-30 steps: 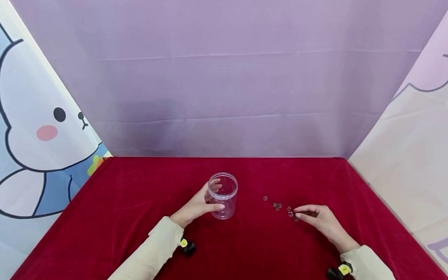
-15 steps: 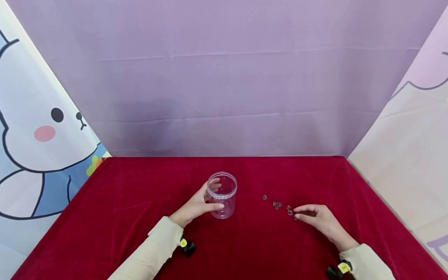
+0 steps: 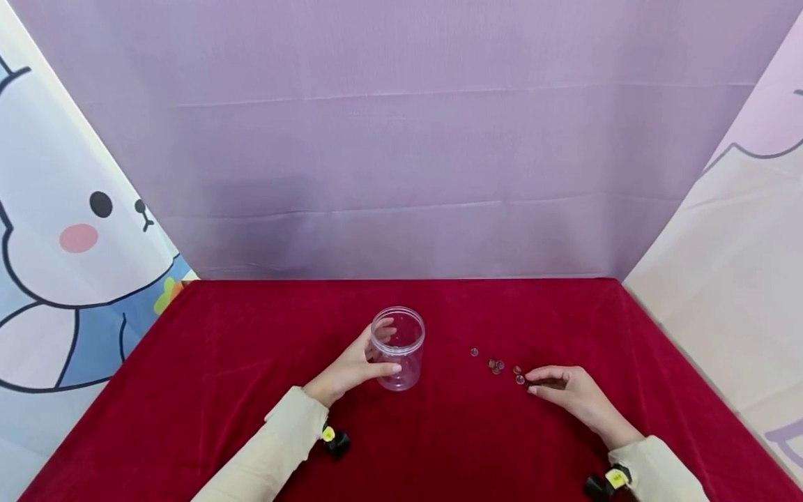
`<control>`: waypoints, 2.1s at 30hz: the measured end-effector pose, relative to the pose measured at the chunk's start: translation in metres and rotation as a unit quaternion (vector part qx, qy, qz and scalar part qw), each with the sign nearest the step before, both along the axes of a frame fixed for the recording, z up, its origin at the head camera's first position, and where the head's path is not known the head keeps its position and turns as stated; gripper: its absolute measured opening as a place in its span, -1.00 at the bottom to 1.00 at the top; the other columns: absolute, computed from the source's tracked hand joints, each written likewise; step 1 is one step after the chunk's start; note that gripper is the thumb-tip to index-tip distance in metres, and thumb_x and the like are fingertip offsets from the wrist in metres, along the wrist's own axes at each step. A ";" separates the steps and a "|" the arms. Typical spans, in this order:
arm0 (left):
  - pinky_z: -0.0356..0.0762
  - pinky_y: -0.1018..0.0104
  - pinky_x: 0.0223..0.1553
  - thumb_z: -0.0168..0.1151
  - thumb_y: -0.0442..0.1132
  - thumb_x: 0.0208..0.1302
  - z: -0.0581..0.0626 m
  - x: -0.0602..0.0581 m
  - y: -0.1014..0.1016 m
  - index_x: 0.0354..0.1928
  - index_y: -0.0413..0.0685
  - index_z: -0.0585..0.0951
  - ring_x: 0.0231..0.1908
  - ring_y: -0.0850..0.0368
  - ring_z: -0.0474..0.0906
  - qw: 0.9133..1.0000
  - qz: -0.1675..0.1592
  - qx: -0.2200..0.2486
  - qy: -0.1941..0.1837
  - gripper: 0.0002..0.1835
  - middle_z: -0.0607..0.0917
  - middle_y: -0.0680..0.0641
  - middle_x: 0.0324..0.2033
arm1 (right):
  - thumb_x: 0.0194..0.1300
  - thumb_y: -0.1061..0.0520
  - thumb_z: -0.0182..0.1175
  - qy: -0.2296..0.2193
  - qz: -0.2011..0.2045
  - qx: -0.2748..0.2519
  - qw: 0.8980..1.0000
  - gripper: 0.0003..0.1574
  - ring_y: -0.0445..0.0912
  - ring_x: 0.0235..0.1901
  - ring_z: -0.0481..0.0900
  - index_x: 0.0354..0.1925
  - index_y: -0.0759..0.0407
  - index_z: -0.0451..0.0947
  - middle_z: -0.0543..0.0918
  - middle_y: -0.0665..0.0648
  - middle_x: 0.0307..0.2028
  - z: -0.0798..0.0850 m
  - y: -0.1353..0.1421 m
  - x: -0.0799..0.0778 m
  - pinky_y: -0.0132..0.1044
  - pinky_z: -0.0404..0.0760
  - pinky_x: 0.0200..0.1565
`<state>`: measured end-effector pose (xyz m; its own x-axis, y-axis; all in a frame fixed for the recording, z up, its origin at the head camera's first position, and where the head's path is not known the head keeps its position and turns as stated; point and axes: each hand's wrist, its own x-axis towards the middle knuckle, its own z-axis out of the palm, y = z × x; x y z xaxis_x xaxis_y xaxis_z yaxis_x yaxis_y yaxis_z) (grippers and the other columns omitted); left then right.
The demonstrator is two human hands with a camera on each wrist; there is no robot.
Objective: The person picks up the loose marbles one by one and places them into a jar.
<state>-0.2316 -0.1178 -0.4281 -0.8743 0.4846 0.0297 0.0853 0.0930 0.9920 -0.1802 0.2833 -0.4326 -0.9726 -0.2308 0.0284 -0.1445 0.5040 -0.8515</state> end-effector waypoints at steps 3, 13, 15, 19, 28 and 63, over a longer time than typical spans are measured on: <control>0.09 -0.08 0.32 0.35 -0.27 0.13 -0.001 0.000 0.000 0.41 0.07 0.08 0.35 -0.15 0.10 1.000 0.001 0.001 -0.002 -0.13 0.20 -0.22 0.35 | 0.13 0.15 0.35 0.013 0.010 0.007 1.000 -0.65 -0.31 -0.23 0.63 -0.12 0.32 0.64 0.66 0.28 -0.13 0.000 0.000 -0.001 -0.47 0.58 -0.24; 0.05 -0.11 0.33 0.34 -0.30 0.13 -0.003 -0.002 0.000 0.42 -0.03 0.06 0.35 -0.15 0.11 1.000 0.002 0.002 0.006 -0.12 0.22 -0.23 0.34 | 0.11 0.15 0.36 0.039 0.019 0.033 0.999 -0.74 -0.40 -0.15 0.56 -0.20 0.22 0.68 0.66 0.23 -0.12 -0.003 0.001 -0.003 -0.49 0.57 -0.21; 0.05 -0.11 0.33 0.35 -0.30 0.13 -0.003 -0.002 0.000 0.42 -0.02 0.07 0.35 -0.16 0.11 1.000 0.005 0.001 0.006 -0.12 0.22 -0.23 0.34 | 0.12 0.16 0.35 0.042 0.022 0.030 0.998 -0.75 -0.40 -0.15 0.57 -0.20 0.24 0.68 0.66 0.24 -0.11 -0.003 0.001 -0.003 -0.50 0.57 -0.21; 0.04 -0.10 0.33 0.36 -0.27 0.12 -0.003 -0.002 0.000 0.42 -0.03 0.06 0.36 -0.14 0.09 1.000 0.003 -0.003 0.000 -0.11 0.21 -0.21 0.35 | 0.11 0.19 0.35 0.045 0.026 0.020 0.998 -0.75 -0.38 -0.19 0.59 -0.21 0.29 0.67 0.65 0.28 -0.13 -0.004 0.000 -0.003 -0.50 0.57 -0.23; 0.06 -0.10 0.33 0.34 -0.29 0.13 -0.004 -0.004 0.000 0.42 -0.02 0.05 0.35 -0.15 0.11 1.000 0.005 -0.004 0.001 -0.12 0.22 -0.21 0.34 | 0.12 0.17 0.35 0.045 0.028 0.032 0.998 -0.76 -0.35 -0.19 0.60 -0.21 0.24 0.68 0.66 0.24 -0.12 -0.007 0.002 -0.007 -0.50 0.57 -0.21; 0.07 -0.12 0.32 0.36 -0.26 0.12 -0.002 -0.002 0.000 0.43 -0.01 0.06 0.35 -0.16 0.11 1.000 0.003 -0.007 0.002 -0.10 0.21 -0.21 0.35 | 0.13 0.13 0.35 0.011 -0.014 0.018 1.000 -0.70 -0.34 -0.13 0.56 -0.16 0.24 0.68 0.66 0.23 -0.09 -0.001 -0.002 -0.004 -0.50 0.53 -0.20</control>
<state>-0.2338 -0.1176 -0.4306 -0.8769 0.4798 0.0269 0.0890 0.1071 0.9903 -0.1843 0.2811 -0.4331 -0.9781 -0.2039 0.0417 -0.1476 0.5381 -0.8299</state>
